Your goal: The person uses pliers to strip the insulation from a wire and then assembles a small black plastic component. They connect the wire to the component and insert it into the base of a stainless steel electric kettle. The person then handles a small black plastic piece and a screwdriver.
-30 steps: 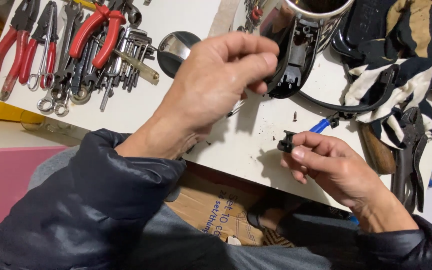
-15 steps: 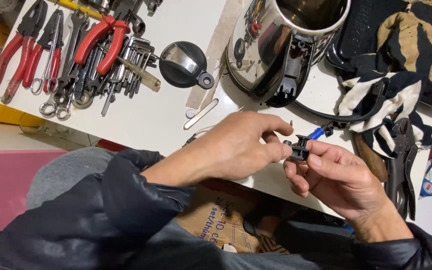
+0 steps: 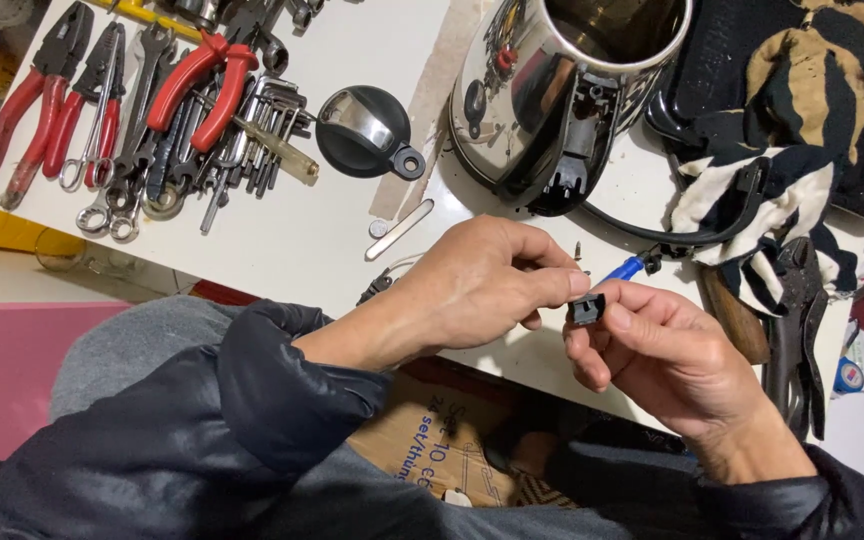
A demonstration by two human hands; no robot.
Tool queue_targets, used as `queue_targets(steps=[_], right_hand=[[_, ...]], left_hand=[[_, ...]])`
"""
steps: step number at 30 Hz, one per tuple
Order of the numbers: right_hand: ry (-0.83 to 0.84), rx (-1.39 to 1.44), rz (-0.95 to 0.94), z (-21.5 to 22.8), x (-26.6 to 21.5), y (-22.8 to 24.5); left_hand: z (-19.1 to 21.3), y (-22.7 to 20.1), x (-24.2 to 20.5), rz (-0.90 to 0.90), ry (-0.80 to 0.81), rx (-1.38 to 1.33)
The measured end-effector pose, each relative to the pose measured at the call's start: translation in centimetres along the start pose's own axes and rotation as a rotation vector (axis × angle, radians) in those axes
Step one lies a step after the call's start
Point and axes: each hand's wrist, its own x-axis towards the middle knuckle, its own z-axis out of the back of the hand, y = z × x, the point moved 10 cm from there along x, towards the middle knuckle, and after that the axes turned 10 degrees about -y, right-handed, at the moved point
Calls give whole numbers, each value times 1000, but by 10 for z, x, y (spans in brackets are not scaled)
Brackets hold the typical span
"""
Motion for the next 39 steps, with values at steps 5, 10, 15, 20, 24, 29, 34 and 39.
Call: queue_targets(steps=[5, 10, 15, 20, 24, 29, 34, 39], right_hand=[[-38, -22, 1, 0, 1, -1], [-128, -84, 28, 5, 4, 1], [-217, -130, 55, 13, 5, 6], [-296, -145, 77, 23, 6, 5], [-305, -138, 118, 21, 6, 10], [-292, -85, 127, 24, 6, 9], [-275, -109, 143, 18, 5, 12], [-296, -121, 135, 18, 5, 13]], left_hand=[[0, 3, 1, 34, -19, -67], [3, 0, -1, 26, -37, -60], [5, 2, -3, 76, -21, -29], [5, 2, -3, 87, -18, -92], [5, 1, -3, 104, -18, -103], [6, 3, -2, 112, -38, -119], [6, 5, -2, 130, -39, -161], [5, 5, -1, 134, -34, -154]])
